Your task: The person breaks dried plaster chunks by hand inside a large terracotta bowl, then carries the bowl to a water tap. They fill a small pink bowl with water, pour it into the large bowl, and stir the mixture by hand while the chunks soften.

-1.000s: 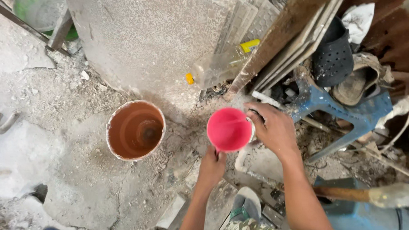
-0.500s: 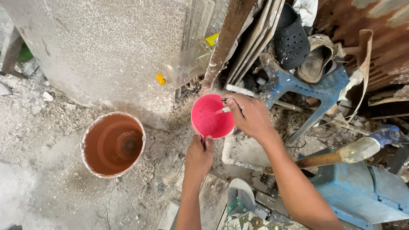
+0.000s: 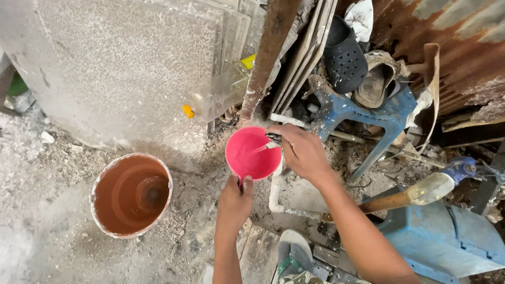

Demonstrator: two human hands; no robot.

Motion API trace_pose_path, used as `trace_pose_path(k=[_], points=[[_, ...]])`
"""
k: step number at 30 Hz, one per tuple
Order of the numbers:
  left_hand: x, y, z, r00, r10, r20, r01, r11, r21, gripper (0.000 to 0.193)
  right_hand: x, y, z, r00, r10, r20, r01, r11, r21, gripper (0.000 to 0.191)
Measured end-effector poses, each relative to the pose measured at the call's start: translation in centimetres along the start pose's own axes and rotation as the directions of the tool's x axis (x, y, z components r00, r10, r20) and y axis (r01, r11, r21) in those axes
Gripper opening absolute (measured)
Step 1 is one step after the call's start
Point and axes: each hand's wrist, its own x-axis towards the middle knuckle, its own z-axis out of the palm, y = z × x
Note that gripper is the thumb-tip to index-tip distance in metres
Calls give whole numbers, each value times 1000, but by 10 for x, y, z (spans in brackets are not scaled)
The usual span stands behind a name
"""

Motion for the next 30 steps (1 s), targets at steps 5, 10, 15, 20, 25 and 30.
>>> trace_pose_path(k=[5, 10, 15, 20, 25, 30], points=[[2, -1, 0, 1000, -13, -1, 13, 1000, 23, 40, 1, 2, -1, 992, -122, -28, 123, 992, 42, 38], [3, 4, -2, 1000, -2, 9, 2, 999, 44, 42, 1, 2, 0, 999, -33, 14, 32, 999, 26, 41], [2, 10, -3, 1000, 6, -1, -5, 999, 39, 42, 1, 1, 0, 999, -49, -9, 49, 999, 9, 40], [2, 16, -8, 1000, -21, 3, 21, 998, 52, 43, 1, -2, -2, 998, -64, -12, 64, 998, -17, 40], [1, 19, -11, 1000, -27, 0, 27, 998, 60, 44, 0, -3, -2, 998, -56, -6, 56, 998, -7, 40], [-1, 20, -14, 1000, -20, -17, 20, 999, 45, 43, 0, -2, -2, 999, -49, -10, 49, 999, -7, 39]])
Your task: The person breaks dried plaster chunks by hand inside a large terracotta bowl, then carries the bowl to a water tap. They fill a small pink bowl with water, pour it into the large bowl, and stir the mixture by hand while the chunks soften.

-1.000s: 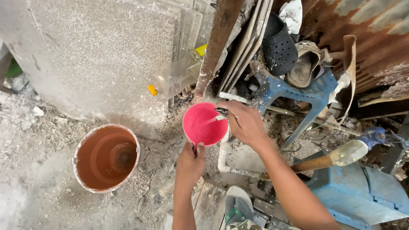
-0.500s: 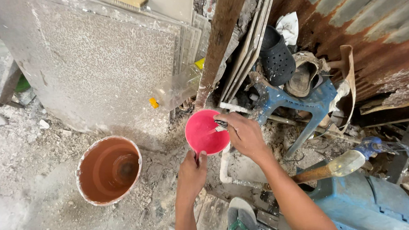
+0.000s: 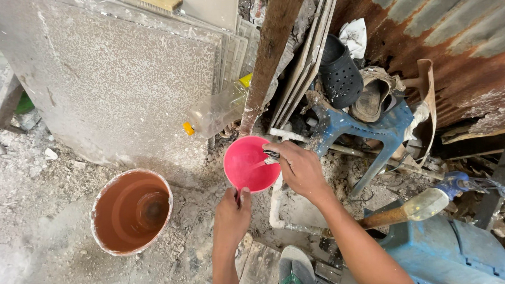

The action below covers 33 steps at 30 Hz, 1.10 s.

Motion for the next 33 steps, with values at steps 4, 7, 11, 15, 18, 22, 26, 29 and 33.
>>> trace_pose_path(k=[4, 7, 11, 15, 18, 22, 26, 29, 33], points=[[-1, 1, -1, 1000, -14, -2, 14, 1000, 13, 43, -1, 2, 1, 1000, -7, -6, 7, 1000, -11, 40], [0, 2, -1, 999, -34, 9, 34, 999, 26, 44, -1, 3, 2, 1000, 8, -10, -8, 1000, -28, 40], [1, 3, -1, 1000, -17, 8, 16, 999, 35, 45, -2, 4, 3, 999, -23, -25, 22, 999, -32, 39], [-1, 5, -1, 999, -38, 7, 38, 999, 35, 46, -2, 3, 2, 999, -27, -27, 27, 999, -28, 40], [-2, 7, -2, 999, -40, 1, 40, 999, 22, 44, -2, 2, 1, 999, -27, -17, 26, 999, -29, 40], [-1, 8, -1, 999, -38, 1, 38, 998, 47, 44, -2, 1, 0, 999, -29, -29, 29, 1000, -12, 39], [0, 6, 0, 999, -40, -6, 40, 997, 58, 45, -2, 1, -1, 1000, -11, -23, 10, 1000, -4, 39], [0, 5, 1, 999, -39, -2, 39, 998, 53, 44, -2, 1, -1, 997, -56, -50, 57, 998, 7, 39], [0, 4, 1, 1000, -26, -14, 27, 998, 56, 44, -3, 3, 0, 998, -48, -42, 47, 999, -19, 39]])
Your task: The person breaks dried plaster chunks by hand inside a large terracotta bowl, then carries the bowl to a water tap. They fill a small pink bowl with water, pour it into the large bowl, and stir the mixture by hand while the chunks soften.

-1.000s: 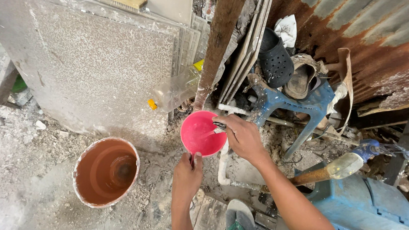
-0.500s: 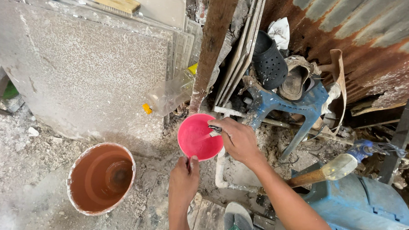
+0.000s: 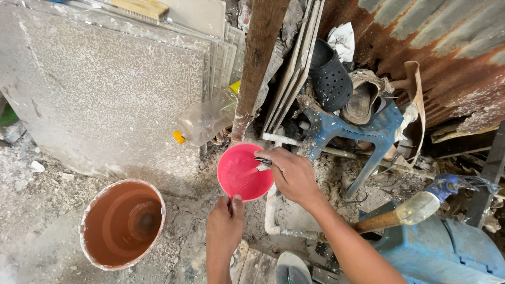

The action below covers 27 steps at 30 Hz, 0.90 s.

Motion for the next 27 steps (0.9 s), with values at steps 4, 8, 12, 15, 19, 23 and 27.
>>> trace_pose_path(k=[4, 8, 12, 15, 19, 23, 27], points=[[-1, 0, -1, 999, -33, 15, 33, 999, -11, 44, 0, 1, 2, 998, 57, 31, -57, 998, -10, 40], [-2, 0, -2, 1000, -21, 1, 21, 1000, -17, 44, 0, 0, 3, 1000, 21, 9, -21, 1000, 4, 39], [-2, 2, 0, 1000, 0, -17, 0, 1000, -18, 44, 1, 0, 0, 1000, 21, 11, -21, 1000, -2, 40], [-1, 3, 0, 1000, -3, -20, 2, 1000, -23, 43, 2, 0, -1, 1000, 20, 10, -20, 1000, -2, 40], [-1, 3, 0, 1000, -11, -20, 11, 1000, -20, 43, 2, -2, 0, 1000, 17, 9, -17, 1000, -2, 39], [-2, 3, 0, 1000, -11, -24, 10, 999, -35, 42, 2, -3, -1, 1000, 27, 14, -27, 1000, -6, 39], [-2, 3, 0, 1000, -7, -23, 7, 1000, -2, 44, 1, -4, -2, 1000, 20, 7, -20, 1000, -9, 39]])
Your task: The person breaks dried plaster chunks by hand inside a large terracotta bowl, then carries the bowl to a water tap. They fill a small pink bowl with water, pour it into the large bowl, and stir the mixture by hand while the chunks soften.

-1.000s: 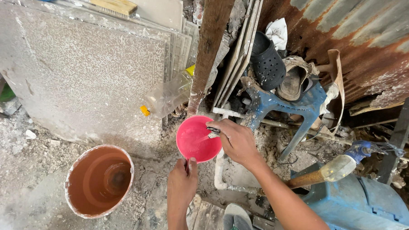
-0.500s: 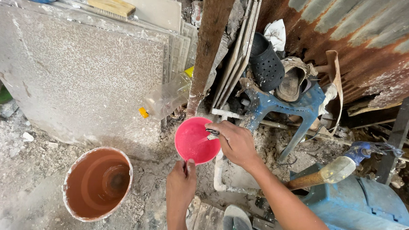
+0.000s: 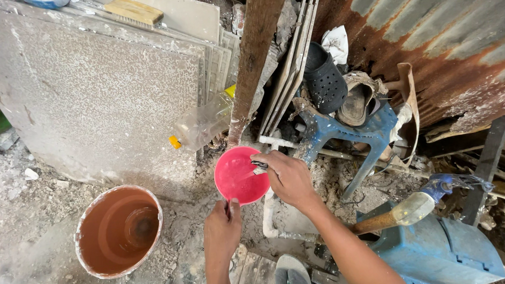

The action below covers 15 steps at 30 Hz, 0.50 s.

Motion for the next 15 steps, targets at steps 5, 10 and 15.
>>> trace_pose_path(k=[5, 10, 15], points=[[1, 0, 0, 1000, -14, 9, 14, 1000, 17, 46, -1, 0, 1, 1000, 4, -2, -4, 1000, -14, 39], [1, -1, 2, 999, -26, 19, 25, 1000, 6, 47, -1, 2, 3, 1000, 24, 13, -24, 1000, -21, 39], [4, -2, 5, 1000, -18, 26, 17, 999, 33, 48, -2, 3, 4, 1000, 6, -8, -6, 1000, -21, 39]])
